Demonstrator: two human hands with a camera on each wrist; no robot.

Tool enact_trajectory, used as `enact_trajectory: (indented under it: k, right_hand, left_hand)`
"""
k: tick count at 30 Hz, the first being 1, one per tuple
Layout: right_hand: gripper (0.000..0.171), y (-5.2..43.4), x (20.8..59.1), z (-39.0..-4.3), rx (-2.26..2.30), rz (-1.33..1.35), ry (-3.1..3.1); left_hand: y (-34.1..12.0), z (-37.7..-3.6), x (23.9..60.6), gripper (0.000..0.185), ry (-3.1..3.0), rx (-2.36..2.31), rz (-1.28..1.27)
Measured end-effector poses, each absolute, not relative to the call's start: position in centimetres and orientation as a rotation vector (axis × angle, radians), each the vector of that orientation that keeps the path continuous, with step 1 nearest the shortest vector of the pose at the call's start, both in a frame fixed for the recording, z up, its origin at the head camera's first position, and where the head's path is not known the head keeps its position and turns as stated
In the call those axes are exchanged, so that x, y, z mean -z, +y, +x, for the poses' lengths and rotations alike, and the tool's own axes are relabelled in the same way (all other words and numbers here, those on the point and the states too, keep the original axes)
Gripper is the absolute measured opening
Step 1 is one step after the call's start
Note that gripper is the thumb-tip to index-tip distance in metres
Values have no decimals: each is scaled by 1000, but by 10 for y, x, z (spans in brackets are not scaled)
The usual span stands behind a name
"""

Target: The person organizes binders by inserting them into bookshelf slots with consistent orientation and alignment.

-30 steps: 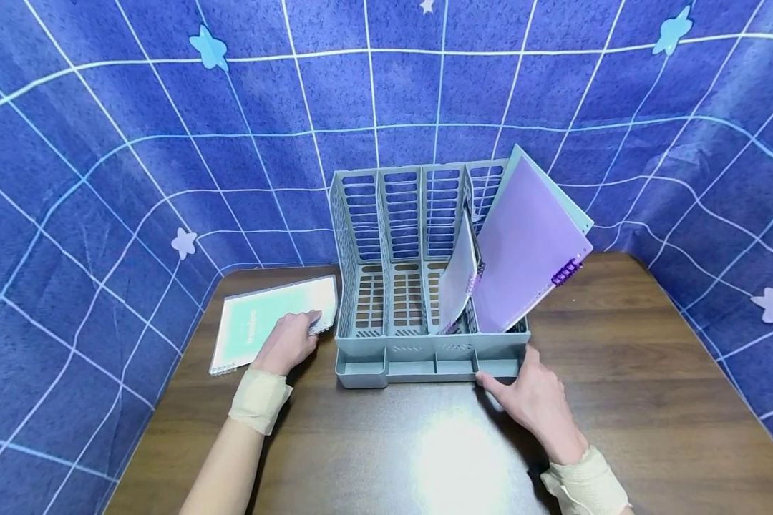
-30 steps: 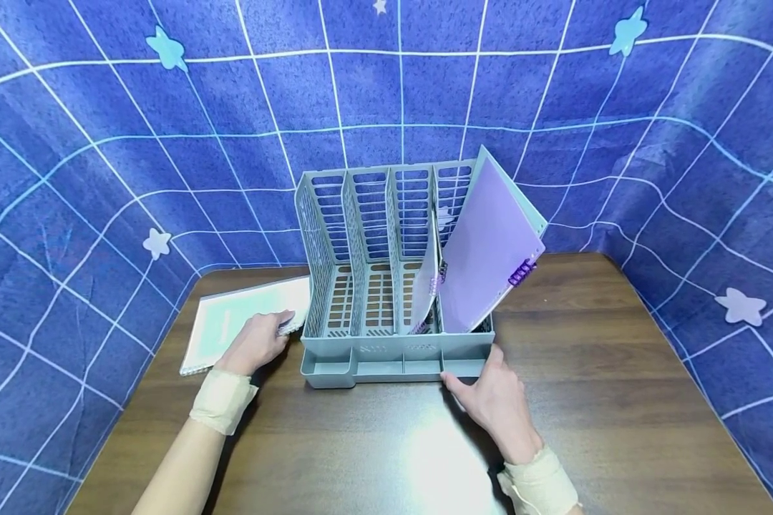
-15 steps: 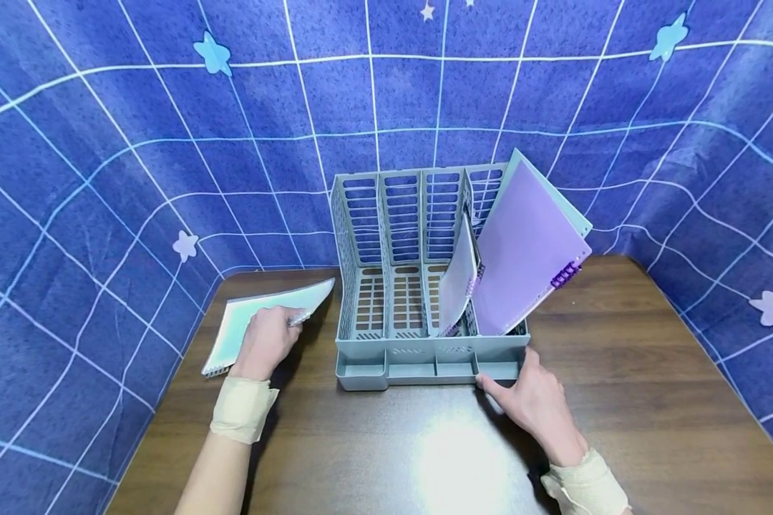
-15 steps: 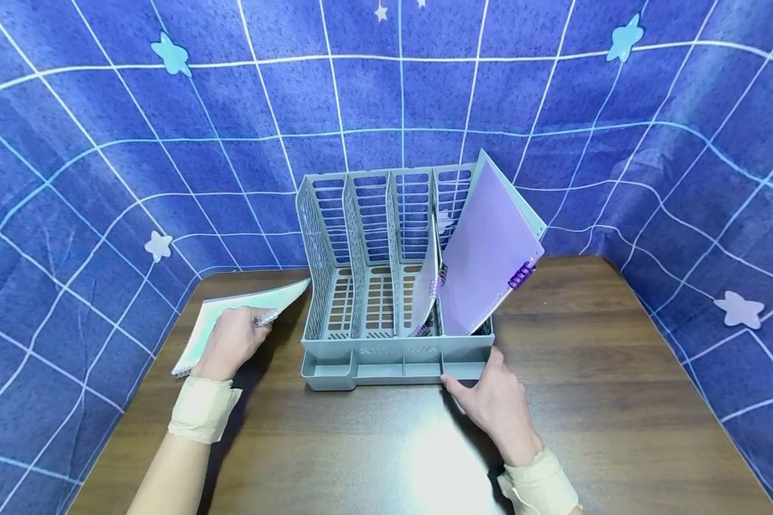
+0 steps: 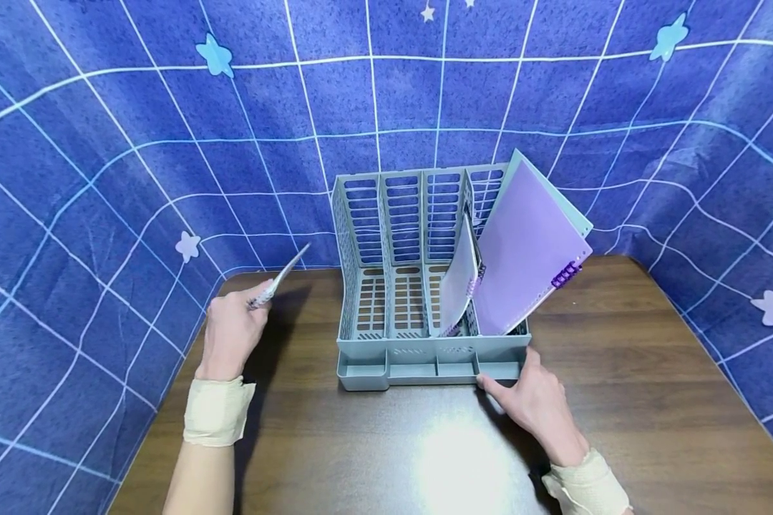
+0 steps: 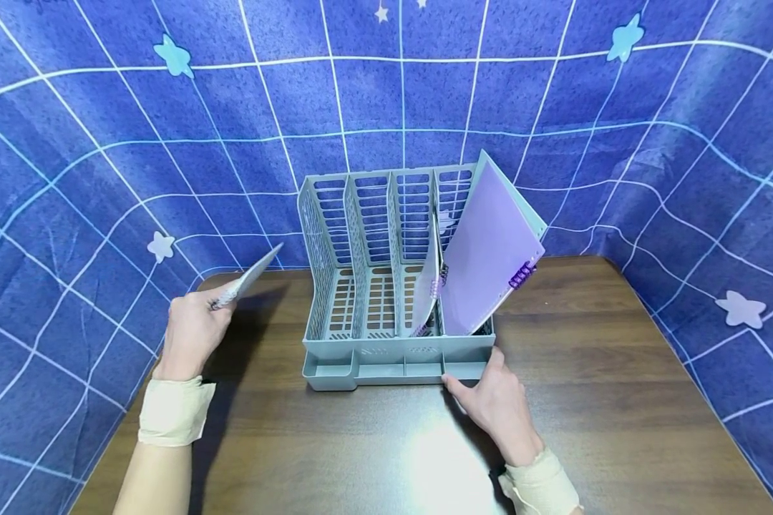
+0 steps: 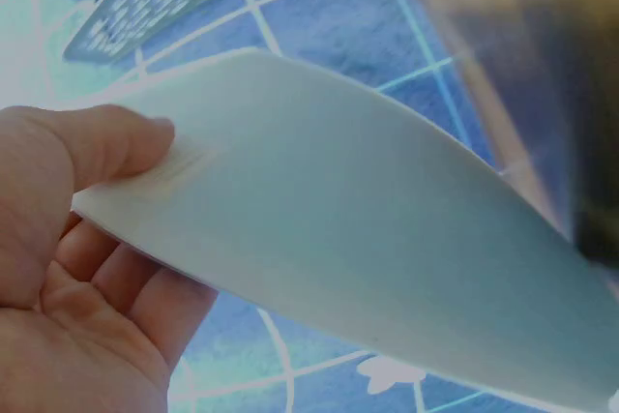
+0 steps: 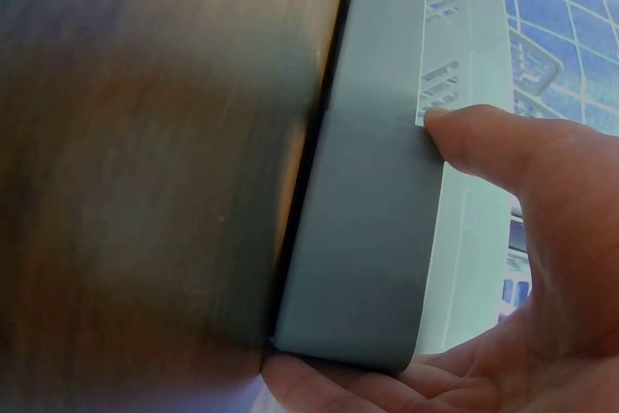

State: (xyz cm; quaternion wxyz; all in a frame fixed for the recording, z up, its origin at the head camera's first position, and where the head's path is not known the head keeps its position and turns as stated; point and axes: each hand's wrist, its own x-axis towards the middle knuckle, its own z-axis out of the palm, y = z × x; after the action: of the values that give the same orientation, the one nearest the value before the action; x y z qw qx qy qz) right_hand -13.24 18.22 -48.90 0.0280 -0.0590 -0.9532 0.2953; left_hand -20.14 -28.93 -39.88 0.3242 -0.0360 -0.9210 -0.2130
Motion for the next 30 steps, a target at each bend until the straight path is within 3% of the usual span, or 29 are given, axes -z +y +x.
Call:
enact_trajectory:
  k: [9, 22, 30]
  right_hand:
    - [112, 182, 488, -131, -919, -190, -2943]
    - [112, 183, 488, -133, -915, -169, -2935]
    - [110, 182, 488, -132, -917, -164, -2936]
  left_hand:
    - [-283, -194, 374, 27, -2194, 698, 27]
    - [-260, -179, 333, 40, -1969, 765, 52]
    - [-232, -167, 300, 11, -1807, 806, 23]
